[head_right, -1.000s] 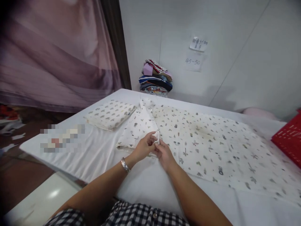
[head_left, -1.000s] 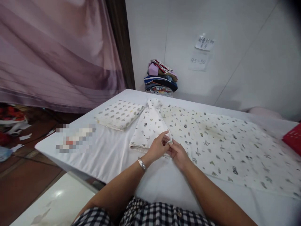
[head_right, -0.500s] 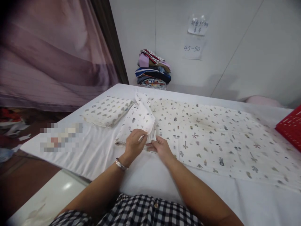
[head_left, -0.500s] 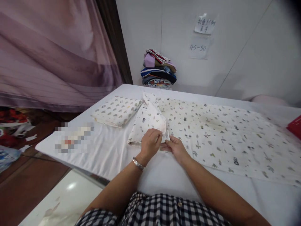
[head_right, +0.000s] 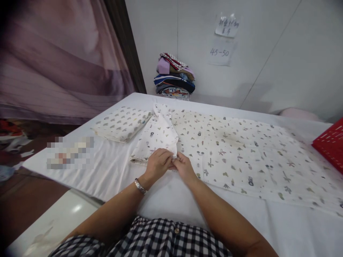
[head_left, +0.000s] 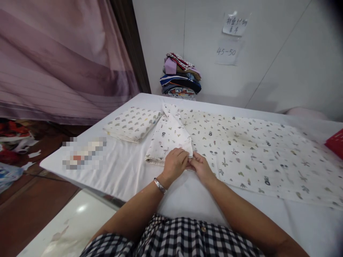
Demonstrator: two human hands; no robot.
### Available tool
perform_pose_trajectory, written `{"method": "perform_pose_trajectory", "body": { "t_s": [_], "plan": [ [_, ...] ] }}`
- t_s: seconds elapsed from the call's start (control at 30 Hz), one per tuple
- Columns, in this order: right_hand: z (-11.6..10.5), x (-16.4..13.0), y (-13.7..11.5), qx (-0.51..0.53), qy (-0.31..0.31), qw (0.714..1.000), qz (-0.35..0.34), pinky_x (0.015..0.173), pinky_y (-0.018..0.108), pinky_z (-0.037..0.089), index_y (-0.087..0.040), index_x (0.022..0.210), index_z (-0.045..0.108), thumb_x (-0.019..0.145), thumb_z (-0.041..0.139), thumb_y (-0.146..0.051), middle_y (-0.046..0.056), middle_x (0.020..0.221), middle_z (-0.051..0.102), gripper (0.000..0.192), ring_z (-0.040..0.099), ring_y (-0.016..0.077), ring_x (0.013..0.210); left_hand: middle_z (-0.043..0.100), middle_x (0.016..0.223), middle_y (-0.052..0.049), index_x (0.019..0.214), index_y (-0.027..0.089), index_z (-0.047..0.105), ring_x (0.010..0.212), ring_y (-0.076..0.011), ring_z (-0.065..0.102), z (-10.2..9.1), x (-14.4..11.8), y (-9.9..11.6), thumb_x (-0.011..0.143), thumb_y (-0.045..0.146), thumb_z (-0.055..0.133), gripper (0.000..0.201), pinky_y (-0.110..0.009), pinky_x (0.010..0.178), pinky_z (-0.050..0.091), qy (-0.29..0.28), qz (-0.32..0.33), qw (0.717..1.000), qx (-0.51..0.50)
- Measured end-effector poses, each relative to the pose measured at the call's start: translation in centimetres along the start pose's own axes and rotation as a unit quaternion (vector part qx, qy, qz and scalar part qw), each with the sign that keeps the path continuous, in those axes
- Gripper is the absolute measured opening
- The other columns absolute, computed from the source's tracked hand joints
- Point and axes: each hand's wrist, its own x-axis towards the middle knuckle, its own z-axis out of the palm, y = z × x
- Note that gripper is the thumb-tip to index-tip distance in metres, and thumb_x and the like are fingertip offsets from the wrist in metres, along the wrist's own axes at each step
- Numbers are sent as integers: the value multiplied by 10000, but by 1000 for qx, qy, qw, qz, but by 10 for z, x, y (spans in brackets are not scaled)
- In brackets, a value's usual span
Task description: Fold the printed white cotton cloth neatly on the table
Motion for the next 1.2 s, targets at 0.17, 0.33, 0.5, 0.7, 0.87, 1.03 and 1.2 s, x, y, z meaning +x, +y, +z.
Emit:
{"method": "perform_pose_trajectory", "body": {
  "t_s": [0.17, 0.33, 0.5, 0.7, 0.87, 1.03, 1.2],
  "plan": [
    [-4, -2, -1, 7, -16, 1000, -14, 692, 309, 537, -203, 982, 631, 780, 639, -342, 20, 882, 689, 245, 651, 201, 859, 618, 818, -36, 841, 182, 604, 799, -168, 549, -1, 0, 2, 849, 124, 480, 137, -302, 716, 461, -5, -11, 1000, -16],
    [-5, 0, 2, -10, 5, 1000, -8, 671, 307, 536, -198, 985, 641, 790, 633, -423, 33, 860, 694, 299, 659, 204, 835, 605, 814, -35, 820, 178, 590, 804, -168, 540, 0, -1, 2, 806, 77, 476, 153, -301, 725, 461, -21, -23, 999, -32],
    [-7, 4, 6, -26, 35, 999, 9, 665, 308, 542, -209, 941, 657, 752, 661, -430, 21, 830, 701, 291, 665, 205, 813, 605, 847, -35, 878, 193, 601, 827, -170, 534, 0, -1, 3, 806, 82, 473, 184, -305, 746, 462, -47, -28, 997, -49],
    [-14, 7, 6, -52, 81, 995, 1, 615, 277, 540, -192, 935, 651, 743, 658, -395, 42, 873, 703, 279, 675, 199, 795, 609, 985, -54, 1012, 196, 596, 920, -193, 529, -2, -4, 0, 754, 36, 460, 333, -335, 808, 460, -63, -50, 997, -22],
    [-16, 5, 1, -70, 100, 993, 8, 589, 253, 529, -181, 949, 649, 753, 646, -409, 57, 917, 701, 301, 680, 197, 800, 616, 1017, -64, 1016, 206, 607, 962, -221, 531, -16, -15, -20, 692, -4, 450, 417, -377, 817, 449, -83, -125, 988, 41],
    [-12, 7, -4, -39, 88, 995, 16, 553, 237, 509, -177, 890, 629, 736, 660, -363, 58, 931, 700, 243, 686, 185, 767, 627, 1047, -70, 1019, 204, 618, 1012, -237, 534, -40, -34, -40, 702, 32, 456, 395, -402, 872, 424, -67, -195, 976, 74],
    [-9, 21, -16, -1, 53, 998, 40, 523, 260, 506, -192, 831, 616, 733, 665, -319, 56, 813, 706, 167, 687, 202, 732, 599, 1166, -84, 1154, 207, 561, 1109, -242, 512, -51, -46, -49, 686, 62, 500, 494, -438, 986, 352, -66, -163, 980, 92]
  ]
}}
